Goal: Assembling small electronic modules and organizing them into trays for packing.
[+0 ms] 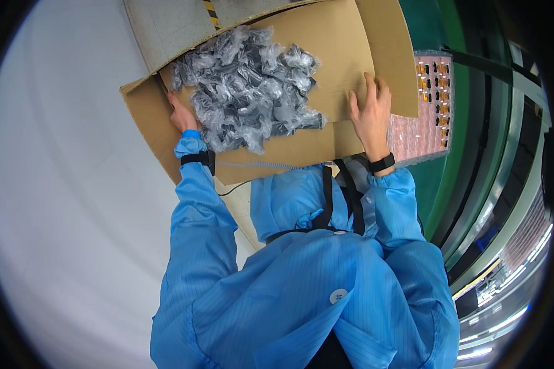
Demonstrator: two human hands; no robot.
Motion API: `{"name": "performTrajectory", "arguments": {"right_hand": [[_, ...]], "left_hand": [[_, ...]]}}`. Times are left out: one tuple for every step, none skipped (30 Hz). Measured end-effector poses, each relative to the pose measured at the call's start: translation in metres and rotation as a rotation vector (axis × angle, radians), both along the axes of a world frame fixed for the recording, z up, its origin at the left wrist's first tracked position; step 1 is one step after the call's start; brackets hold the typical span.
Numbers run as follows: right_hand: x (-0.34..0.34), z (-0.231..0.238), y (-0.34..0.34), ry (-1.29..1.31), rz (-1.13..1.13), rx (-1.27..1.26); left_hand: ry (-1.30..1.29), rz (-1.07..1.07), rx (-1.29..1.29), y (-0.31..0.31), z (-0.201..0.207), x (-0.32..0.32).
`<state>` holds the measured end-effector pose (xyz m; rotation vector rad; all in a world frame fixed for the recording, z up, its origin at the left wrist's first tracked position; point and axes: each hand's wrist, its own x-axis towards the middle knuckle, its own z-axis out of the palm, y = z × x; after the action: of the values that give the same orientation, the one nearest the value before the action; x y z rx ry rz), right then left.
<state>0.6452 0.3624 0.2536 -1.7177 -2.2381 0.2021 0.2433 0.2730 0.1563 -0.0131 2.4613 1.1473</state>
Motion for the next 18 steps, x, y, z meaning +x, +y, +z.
{"name": "performTrajectory", "arguments": {"right_hand": [[0.0,0.001,-0.003,-0.005,0.011,0.008],[0.001,0.001,-0.005,-0.001,0.014,0.008],[0.002,0.0,-0.008,-0.014,0.03,0.043],[0.004,-0.002,-0.011,-0.031,0.042,0.078],[0.005,-0.006,-0.015,-0.031,0.041,0.077],[0.005,-0.011,-0.02,0.013,0.074,0.049],[0.003,-0.011,-0.023,0.058,0.108,0.018],[0.0,-0.012,-0.022,0.06,0.106,0.014],[-0.005,-0.013,-0.017,0.109,0.067,0.023],[-0.01,-0.013,-0.013,0.157,0.028,0.031],[-0.012,-0.014,-0.012,0.228,-0.005,0.085],[-0.013,-0.012,-0.017,0.229,-0.006,0.081],[-0.014,-0.007,-0.029,0.225,0.14,0.018],[-0.014,-0.003,-0.04,0.221,0.287,-0.044],[-0.015,-0.005,-0.051,0.23,0.432,0.004],[-0.021,-0.003,-0.055,0.234,0.441,0.002],[-0.029,0.0,-0.058,0.184,0.545,-0.059],[-0.035,0.002,-0.06,0.126,0.641,-0.121]], "left_hand": [[0.003,0.003,-0.001,-0.002,-0.002,-0.001],[0.038,-0.008,0.011,-0.004,-0.004,-0.001],[0.073,-0.02,0.022,-0.006,-0.006,-0.002],[0.073,-0.021,0.021,-0.005,-0.005,-0.001],[0.031,-0.007,-0.018,-0.003,-0.004,0.001],[-0.011,0.006,-0.057,-0.002,-0.003,0.003],[-0.009,0.005,-0.061,-0.002,-0.004,0.004],[-0.038,0.045,-0.058,-0.001,-0.005,0.005],[-0.067,0.084,-0.056,0.0,-0.007,0.006],[-0.065,0.084,-0.06,-0.002,-0.01,0.003],[-0.065,0.07,-0.056,-0.003,-0.012,-0.001],[-0.065,0.056,-0.052,-0.005,-0.015,-0.005],[-0.067,0.052,-0.056,-0.005,-0.018,-0.006],[-0.062,0.054,-0.057,-0.004,-0.02,-0.006],[-0.058,0.057,-0.057,-0.003,-0.023,-0.006],[-0.054,0.066,-0.058,-0.009,-0.033,-0.014],[0.021,0.07,-0.007,-0.02,-0.048,-0.026],[0.09,0.067,0.044,-0.026,-0.056,-0.032]]}}
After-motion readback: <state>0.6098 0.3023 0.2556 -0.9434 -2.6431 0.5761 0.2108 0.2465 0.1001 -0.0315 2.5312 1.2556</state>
